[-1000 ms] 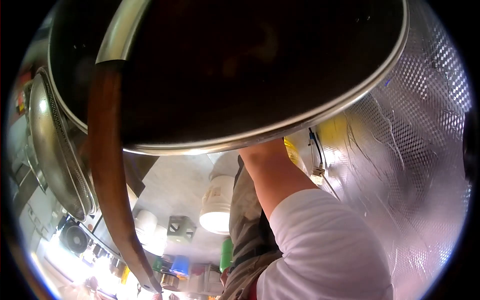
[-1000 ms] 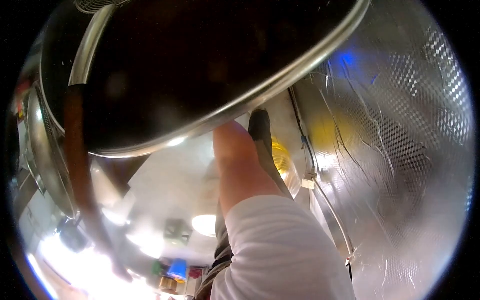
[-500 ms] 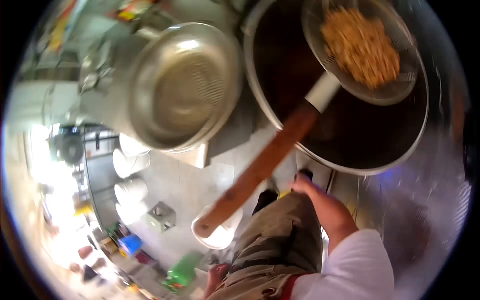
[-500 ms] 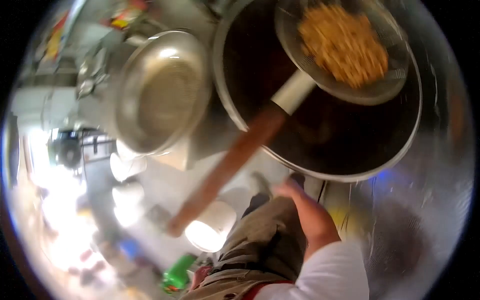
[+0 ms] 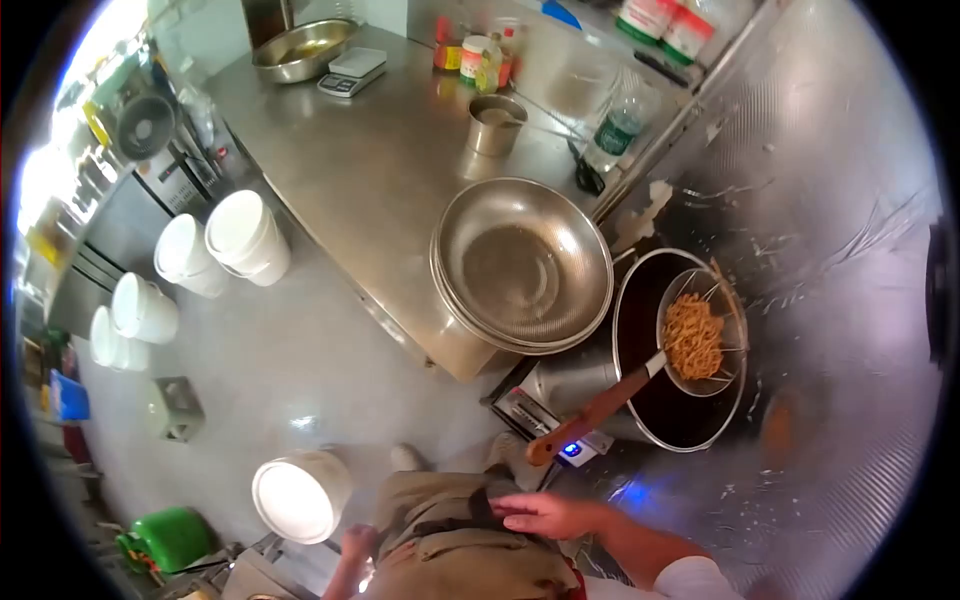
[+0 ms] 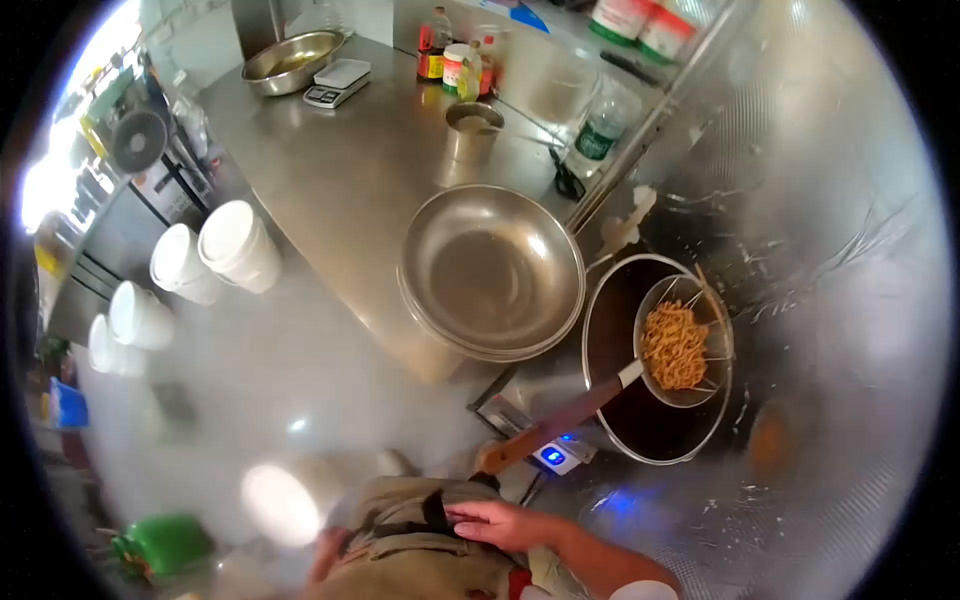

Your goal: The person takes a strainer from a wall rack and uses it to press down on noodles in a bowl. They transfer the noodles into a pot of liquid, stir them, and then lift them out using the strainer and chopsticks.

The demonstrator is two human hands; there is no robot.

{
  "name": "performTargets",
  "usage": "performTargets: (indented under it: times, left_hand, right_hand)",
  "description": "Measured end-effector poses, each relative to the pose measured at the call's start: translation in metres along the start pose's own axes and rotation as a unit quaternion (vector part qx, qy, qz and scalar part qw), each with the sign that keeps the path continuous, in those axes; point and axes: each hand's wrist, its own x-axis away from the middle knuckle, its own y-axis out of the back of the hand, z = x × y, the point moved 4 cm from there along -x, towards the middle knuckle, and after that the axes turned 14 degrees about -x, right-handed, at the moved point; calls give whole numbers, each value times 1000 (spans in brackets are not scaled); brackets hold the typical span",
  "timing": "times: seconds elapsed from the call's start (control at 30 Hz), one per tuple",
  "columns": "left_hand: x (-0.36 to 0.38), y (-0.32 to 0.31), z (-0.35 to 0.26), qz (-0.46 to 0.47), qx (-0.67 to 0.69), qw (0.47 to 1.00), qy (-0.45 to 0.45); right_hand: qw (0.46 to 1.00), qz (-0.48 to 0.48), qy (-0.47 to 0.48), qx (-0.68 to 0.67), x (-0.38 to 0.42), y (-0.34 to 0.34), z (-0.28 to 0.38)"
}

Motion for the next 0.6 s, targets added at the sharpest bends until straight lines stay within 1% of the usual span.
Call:
performTargets:
  times: [0.03, 0.07, 0.1, 0.13, 0.17, 0.2, 0.23, 0.27, 0.3, 0.33, 0.4, 0.43, 0.47, 0.57, 0.6]
  left_hand:
    - [-16, 9, 10, 3, -45, 999, -1]
    - [-29, 16, 19, 9, 69, 998, 3]
    - [-41, 23, 24, 12, 183, 983, 9]
    - [-50, 40, 12, 5, 71, 995, -73]
    - [-62, 58, 12, -7, 72, 992, -99]
    - [-74, 77, 11, -19, 73, 989, -125]
    - [-85, 96, 9, -31, 73, 985, -151]
    - [-70, 116, -21, -24, 168, 982, -78]
    - [-61, 128, -40, -16, 260, 965, -2]
    - [-63, 135, -44, -35, 272, 962, 7]
    - [-70, 145, -43, -42, 282, 958, 9]
    - [-74, 148, -42, -49, 290, 956, 11]
    - [-78, 150, -40, -57, 301, 951, 31]
    - [-79, 157, -20, -92, 312, 942, 88]
    - [-86, 153, -11, -108, 307, 940, 98]
  right_hand:
    - [998, 13, -55, -40, -2, -12, 56]
    - [993, -44, -41, -102, -15, 0, 85]
    - [982, -99, -22, -160, -29, 15, 106]
    - [948, -229, 10, -221, -41, 42, 115]
    - [893, -351, 43, -280, -53, 72, 116]
    - [820, -450, -4, -353, -60, 105, 114]
    - [730, -537, -48, -420, -71, 124, 116]
    - [735, -542, -61, -403, -79, 130, 116]
    - [739, -548, -74, -386, -85, 135, 115]
    - [742, -554, -88, -368, -91, 144, 111]
    - [722, -556, -54, -409, -112, 210, 59]
    - [714, -552, -39, -428, -125, 231, 42]
    - [715, -593, -14, -370, -133, 229, 44]
    - [773, -537, -10, -337, -165, 238, 60]
    - [760, -553, 0, -341, -180, 239, 71]
